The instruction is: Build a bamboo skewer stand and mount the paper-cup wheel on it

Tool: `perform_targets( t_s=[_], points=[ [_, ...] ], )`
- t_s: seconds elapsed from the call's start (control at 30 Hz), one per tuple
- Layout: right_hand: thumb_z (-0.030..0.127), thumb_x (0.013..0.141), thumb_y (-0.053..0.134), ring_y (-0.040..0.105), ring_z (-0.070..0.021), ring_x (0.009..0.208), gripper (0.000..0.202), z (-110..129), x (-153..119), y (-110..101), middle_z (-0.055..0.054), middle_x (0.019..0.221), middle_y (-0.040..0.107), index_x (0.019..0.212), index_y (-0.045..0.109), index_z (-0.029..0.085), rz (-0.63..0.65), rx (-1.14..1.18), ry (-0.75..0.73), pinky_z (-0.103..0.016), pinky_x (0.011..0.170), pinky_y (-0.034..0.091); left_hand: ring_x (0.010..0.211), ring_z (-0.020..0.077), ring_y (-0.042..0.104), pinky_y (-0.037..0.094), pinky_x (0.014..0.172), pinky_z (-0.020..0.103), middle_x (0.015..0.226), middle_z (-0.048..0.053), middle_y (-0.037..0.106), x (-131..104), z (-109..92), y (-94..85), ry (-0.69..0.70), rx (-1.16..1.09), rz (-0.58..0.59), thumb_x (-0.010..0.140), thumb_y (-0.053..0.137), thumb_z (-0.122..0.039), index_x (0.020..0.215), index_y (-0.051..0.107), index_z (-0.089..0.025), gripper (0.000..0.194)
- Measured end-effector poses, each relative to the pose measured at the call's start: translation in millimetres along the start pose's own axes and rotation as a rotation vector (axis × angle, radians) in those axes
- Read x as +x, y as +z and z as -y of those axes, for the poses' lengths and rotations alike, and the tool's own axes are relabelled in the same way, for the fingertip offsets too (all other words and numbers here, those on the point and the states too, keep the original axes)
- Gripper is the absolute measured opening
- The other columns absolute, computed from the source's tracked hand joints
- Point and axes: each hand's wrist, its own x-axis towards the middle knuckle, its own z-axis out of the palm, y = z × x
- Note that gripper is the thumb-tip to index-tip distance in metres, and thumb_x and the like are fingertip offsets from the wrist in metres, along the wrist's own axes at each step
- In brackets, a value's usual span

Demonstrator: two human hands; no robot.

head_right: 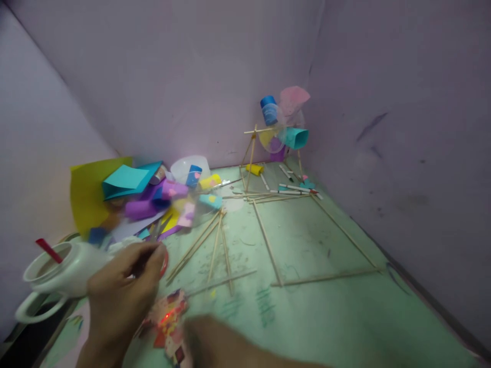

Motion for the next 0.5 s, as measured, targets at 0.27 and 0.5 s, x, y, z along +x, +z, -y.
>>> perform_targets(
  t_s=[0.27, 0.5],
  points=[
    [0.017, 0.070, 0.055, 0.065, -0.0203, 0.064, 0.018, 69.7, 91.3, -100.5, -0.012, 0.073, 0.070, 0.077, 0.070, 0.011, -0.367, -0.832, 0.134, -0.031, 0.064, 0.050, 0.062, 0.0175, 0.056, 0.033, 0.056, 0.027, 0.064, 0.001, 0.064, 70.5, -11.8, 4.9, -0.159, 0.191, 0.463, 0.071, 0.053, -0.029, 0.066, 0.065, -0.021, 0.016],
    [0.032, 0.078, 0.052, 0.064, -0.0190, 0.050, 0.028, 49.6, 158.7, -109.1, -0.012, 0.062, 0.069, 0.065, 0.067, 0.012, -0.462, -0.810, 0.177, -0.026, 0.049, 0.049, 0.049, 0.0129, 0.050, 0.032, 0.049, 0.025, 0.049, -0.001, 0.053, 103.8, -4.2, 67.7, -0.372, -0.008, 0.529, 0.070, 0.056, -0.018, 0.054, 0.057, -0.016, 0.016]
  ],
)
